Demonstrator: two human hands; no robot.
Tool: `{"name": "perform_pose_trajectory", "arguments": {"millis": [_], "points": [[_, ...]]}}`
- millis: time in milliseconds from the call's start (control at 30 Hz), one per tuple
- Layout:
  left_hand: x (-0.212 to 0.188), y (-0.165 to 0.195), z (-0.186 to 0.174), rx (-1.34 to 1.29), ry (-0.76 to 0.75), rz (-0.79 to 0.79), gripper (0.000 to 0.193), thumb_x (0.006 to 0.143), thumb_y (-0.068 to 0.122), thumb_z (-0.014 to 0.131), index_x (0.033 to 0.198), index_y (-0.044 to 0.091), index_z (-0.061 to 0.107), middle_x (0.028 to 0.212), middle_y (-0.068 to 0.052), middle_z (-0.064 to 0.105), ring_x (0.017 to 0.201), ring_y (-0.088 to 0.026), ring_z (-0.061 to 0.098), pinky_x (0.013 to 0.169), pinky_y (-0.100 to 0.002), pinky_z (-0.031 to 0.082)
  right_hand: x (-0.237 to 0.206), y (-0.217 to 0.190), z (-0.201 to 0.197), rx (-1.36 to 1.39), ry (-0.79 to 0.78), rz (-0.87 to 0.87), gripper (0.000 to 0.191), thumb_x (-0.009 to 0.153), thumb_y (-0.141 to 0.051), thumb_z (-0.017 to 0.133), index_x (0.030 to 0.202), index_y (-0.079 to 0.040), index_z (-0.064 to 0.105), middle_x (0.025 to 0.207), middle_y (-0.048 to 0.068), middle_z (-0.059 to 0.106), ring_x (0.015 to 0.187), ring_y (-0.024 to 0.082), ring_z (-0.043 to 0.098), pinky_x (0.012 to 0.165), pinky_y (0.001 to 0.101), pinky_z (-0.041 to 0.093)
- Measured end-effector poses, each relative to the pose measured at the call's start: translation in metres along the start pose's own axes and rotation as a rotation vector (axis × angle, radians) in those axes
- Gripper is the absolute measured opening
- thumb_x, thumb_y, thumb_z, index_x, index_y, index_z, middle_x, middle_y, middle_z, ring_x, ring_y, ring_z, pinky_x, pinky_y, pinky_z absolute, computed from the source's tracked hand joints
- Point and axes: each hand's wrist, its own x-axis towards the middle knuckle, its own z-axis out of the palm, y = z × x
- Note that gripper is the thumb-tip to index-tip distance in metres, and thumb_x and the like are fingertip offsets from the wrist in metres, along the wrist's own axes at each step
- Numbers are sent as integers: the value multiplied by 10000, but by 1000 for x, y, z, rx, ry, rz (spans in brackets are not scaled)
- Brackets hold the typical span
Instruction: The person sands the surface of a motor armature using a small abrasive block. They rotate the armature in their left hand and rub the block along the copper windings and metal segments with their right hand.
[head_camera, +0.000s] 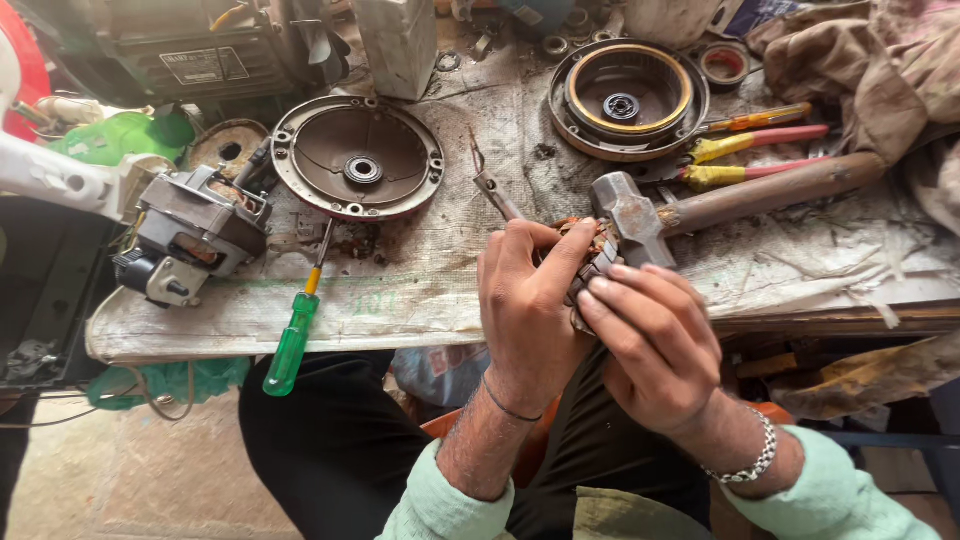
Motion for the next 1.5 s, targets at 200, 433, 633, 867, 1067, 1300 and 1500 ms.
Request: {"name": "perform_pose_trajectory", "arguments": {"millis": [200, 433, 633, 867, 1067, 1300, 1500], "points": [[3, 0, -2, -40, -3, 21, 449, 844, 235, 826, 1227, 27, 719, 992, -91, 580, 937, -267, 562, 848, -402, 471, -8, 10, 3, 81, 41, 19, 334, 833, 152, 586, 1121, 25, 696, 1142, 167, 675, 1123, 373, 678, 1043, 504, 580], [3, 0, -2, -52, -2, 7, 465, 784, 87, 784, 1243, 40, 723, 990, -87, 572, 958, -265, 572, 851, -387, 486, -13, 12, 0, -13, 1, 31, 327, 858, 140, 623, 1153, 36, 715, 1171, 165, 689, 1145, 372, 672, 1031, 480, 578], [1, -2, -3, -55, -11, 4, 496, 766, 82, 805, 1254, 49, 720, 996, -87, 566, 954, -262, 567, 847, -387, 491, -4, 4, -1, -14, 4, 33, 325, 841, 131, 651, 1139, 30, 730, 1146, 153, 700, 1111, 360, 681, 989, 454, 585], [-3, -6, -2, -85, 51, 27, 530, 740, 119, 881, 1245, 75, 723, 955, -53, 562, 911, -240, 560, 828, -370, 497, -2, 8, 1, 157, 32, 120, 323, 852, 173, 590, 1101, 5, 707, 1129, 134, 695, 1099, 343, 695, 1014, 466, 579], [-5, -20, -4, -173, 56, 88, 516, 720, 100, 899, 1210, 96, 737, 962, -50, 579, 907, -230, 563, 801, -346, 501, -1, 5, 1, 147, 9, 246, 299, 904, 180, 592, 1126, 11, 700, 1154, 151, 706, 1147, 340, 697, 995, 419, 576], [-11, -23, -1, -175, 96, 110, 492, 757, 115, 945, 1204, 123, 739, 980, -29, 591, 912, -210, 591, 766, -307, 520, 10, 4, 0, 106, -28, 400, 322, 923, 182, 617, 1166, -5, 715, 1162, 170, 718, 1128, 343, 709, 930, 378, 578], [-4, -21, -5, -205, 80, 66, 502, 729, 119, 947, 1189, 115, 745, 967, -39, 586, 881, -208, 594, 777, -328, 521, -5, 13, 6, 182, 63, 263, 303, 933, 174, 624, 1154, -21, 694, 1157, 145, 698, 1122, 335, 705, 944, 379, 581]]}}
